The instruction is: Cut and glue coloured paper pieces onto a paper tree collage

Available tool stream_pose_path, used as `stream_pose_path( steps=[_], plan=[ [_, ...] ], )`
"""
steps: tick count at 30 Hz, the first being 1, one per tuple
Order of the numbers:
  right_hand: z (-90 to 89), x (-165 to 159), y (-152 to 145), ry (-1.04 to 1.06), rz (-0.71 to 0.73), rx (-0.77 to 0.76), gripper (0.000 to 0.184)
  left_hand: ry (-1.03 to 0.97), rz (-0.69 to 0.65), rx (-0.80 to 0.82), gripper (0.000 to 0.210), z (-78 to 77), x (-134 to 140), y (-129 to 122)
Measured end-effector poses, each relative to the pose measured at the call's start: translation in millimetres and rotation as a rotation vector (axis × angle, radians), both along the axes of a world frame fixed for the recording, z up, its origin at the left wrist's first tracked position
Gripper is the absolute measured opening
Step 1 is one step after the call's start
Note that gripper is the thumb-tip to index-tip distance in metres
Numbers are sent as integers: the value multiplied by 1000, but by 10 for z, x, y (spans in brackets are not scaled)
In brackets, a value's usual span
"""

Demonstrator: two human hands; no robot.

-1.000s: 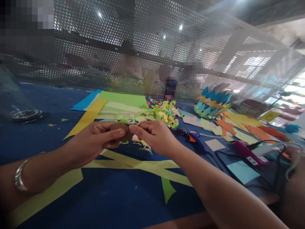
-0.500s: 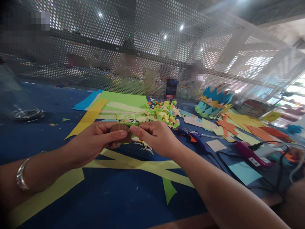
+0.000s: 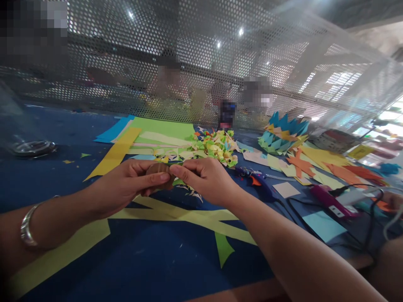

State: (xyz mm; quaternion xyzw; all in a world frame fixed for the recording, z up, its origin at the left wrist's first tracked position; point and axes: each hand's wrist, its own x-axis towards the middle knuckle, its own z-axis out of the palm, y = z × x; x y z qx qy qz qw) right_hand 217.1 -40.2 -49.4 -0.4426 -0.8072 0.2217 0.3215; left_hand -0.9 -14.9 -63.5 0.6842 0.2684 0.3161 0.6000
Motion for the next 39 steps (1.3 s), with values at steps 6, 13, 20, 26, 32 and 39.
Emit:
stream_pose_path(
  steps=[6,13,20,26,32,39],
  plan=[
    [11,-7,-6,7,4,-2,56,47,5,4,36,44,-1,-18],
    [13,-12,-5,-24,-16,-10,58,88,-9,44,39,67,-14,4],
    [9,0,-7,-25,-20,-37,57,117,-37,50,29,24,-35,46],
    [9,11,3,-40,-2,-65,55,189,-38,38,30,20,-51,50],
    [3,20,11,-61,8,-69,54,190,-71,45,33,41,-56,49],
    [22,-2,-24,-46,42,-93,53,232,-136,35,33,56,-69,47]
  ],
)
